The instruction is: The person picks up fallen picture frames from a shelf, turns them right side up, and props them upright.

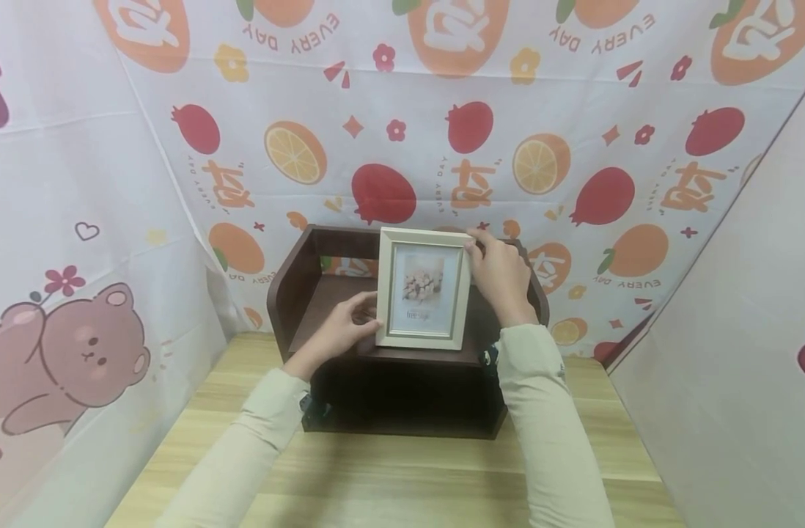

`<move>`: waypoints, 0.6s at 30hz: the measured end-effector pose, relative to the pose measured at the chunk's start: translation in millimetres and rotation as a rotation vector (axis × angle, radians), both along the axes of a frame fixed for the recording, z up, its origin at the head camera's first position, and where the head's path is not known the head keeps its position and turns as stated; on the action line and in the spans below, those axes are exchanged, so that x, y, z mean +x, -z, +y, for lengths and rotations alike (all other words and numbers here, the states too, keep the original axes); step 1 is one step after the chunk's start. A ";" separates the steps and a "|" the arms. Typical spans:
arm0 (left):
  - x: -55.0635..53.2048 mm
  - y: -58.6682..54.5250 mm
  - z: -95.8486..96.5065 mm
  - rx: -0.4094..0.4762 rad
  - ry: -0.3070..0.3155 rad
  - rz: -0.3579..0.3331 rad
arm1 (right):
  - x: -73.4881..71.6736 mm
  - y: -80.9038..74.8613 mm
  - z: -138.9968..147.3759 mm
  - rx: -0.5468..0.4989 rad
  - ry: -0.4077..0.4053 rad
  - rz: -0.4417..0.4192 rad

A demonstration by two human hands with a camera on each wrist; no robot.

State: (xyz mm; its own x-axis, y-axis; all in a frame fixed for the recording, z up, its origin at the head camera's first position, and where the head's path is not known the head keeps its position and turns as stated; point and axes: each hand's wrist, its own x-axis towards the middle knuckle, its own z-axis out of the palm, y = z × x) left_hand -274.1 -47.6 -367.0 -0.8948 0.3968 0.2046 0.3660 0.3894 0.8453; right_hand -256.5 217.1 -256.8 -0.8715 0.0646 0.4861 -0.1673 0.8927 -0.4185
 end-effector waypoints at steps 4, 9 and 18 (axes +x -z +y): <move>-0.9 -0.3 0.6 0.004 -0.008 -0.001 | -0.3 2.0 0.5 -0.009 -0.005 0.002; -2.1 0.5 3.9 0.015 -0.010 -0.015 | -2.2 4.6 2.6 -0.010 -0.007 0.003; -5.3 -0.2 10.4 0.017 -0.032 -0.003 | -8.4 6.6 7.3 -0.008 0.012 -0.004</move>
